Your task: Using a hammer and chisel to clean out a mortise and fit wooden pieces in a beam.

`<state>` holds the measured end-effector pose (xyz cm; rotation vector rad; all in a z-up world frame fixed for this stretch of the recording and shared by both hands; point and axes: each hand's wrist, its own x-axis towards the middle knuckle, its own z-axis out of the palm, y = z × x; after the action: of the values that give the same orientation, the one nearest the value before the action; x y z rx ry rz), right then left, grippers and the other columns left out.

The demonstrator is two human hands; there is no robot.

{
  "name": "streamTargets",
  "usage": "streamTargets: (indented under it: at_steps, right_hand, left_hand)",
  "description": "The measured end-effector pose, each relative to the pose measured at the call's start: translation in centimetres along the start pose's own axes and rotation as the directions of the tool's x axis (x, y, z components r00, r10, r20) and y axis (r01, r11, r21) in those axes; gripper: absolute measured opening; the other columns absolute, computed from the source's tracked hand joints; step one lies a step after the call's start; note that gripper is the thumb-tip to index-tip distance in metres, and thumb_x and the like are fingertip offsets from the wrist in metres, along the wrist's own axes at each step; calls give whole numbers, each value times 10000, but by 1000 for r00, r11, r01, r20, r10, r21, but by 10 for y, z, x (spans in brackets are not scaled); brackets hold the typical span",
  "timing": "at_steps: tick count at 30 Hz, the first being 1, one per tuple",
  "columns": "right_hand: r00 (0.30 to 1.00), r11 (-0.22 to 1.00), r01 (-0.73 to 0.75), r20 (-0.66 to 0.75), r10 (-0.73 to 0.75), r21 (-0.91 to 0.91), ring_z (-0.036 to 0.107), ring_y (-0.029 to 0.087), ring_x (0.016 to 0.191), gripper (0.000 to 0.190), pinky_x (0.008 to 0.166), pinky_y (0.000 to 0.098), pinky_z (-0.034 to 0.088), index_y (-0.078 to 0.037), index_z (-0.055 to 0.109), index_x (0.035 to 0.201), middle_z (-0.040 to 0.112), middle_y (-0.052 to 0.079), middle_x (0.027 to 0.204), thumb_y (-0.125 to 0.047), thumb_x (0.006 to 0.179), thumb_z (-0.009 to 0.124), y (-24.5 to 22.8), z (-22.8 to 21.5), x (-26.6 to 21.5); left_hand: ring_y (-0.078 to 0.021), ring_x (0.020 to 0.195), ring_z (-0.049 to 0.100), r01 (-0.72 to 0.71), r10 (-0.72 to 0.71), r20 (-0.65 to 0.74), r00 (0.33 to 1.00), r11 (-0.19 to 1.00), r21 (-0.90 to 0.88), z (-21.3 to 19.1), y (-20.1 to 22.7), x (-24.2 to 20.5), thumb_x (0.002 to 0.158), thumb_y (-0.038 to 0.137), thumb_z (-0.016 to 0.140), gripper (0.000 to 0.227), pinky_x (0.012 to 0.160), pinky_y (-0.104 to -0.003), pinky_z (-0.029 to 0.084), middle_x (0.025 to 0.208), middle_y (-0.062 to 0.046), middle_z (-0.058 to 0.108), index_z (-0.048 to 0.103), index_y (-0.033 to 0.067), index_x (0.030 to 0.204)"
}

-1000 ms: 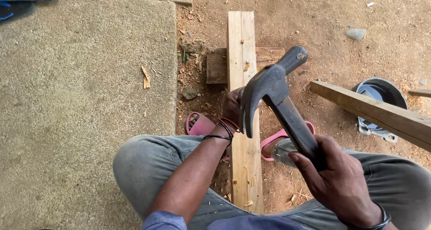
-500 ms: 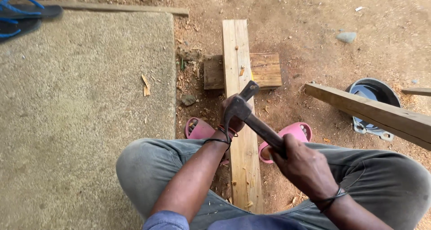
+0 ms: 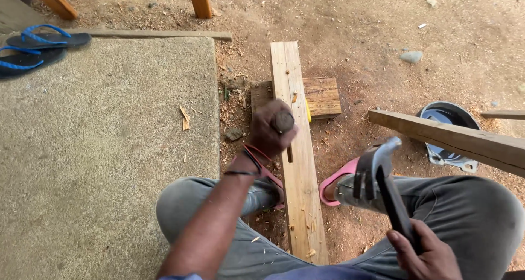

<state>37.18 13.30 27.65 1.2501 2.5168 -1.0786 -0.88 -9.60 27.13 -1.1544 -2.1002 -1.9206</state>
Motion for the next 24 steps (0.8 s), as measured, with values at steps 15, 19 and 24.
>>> streamTargets:
  at_steps: [15, 19, 24]
  right_hand:
    - [999, 998, -16, 47, 13, 54, 607, 149, 550, 399, 544, 327, 508, -124, 786, 1038, 637, 71, 603, -441, 801, 832, -29, 62, 94]
    - [994, 985, 85, -84, -73, 151, 660, 182, 592, 464, 618, 337, 528, -54, 777, 971, 686, 90, 630, -403, 682, 879, 120, 142, 143]
    - [999, 972, 7, -38, 2, 234, 691, 217, 630, 520, 663, 370, 552, -7, 755, 975, 706, 123, 665, -393, 659, 903, 176, 173, 169]
  left_hand:
    - [-493, 1381, 408, -492, -699, 471, 538, 194, 849, -32, -187, 33, 939, -10, 501, 367, 1083, -626, 363, 1712, -220, 133, 555, 237, 1206]
    - [-418, 1340, 490, -388, -687, 515, 513, 350, 853, -2, -285, 1, 1021, 81, 443, 391, 1126, -577, 377, 1714, -201, 153, 538, 233, 1368]
    - [-382, 1373, 446, -108, -688, 385, 614, 411, 905, 24, -321, 11, 999, 236, 419, 615, 1107, -660, 356, 1619, -169, 287, 258, 305, 1588]
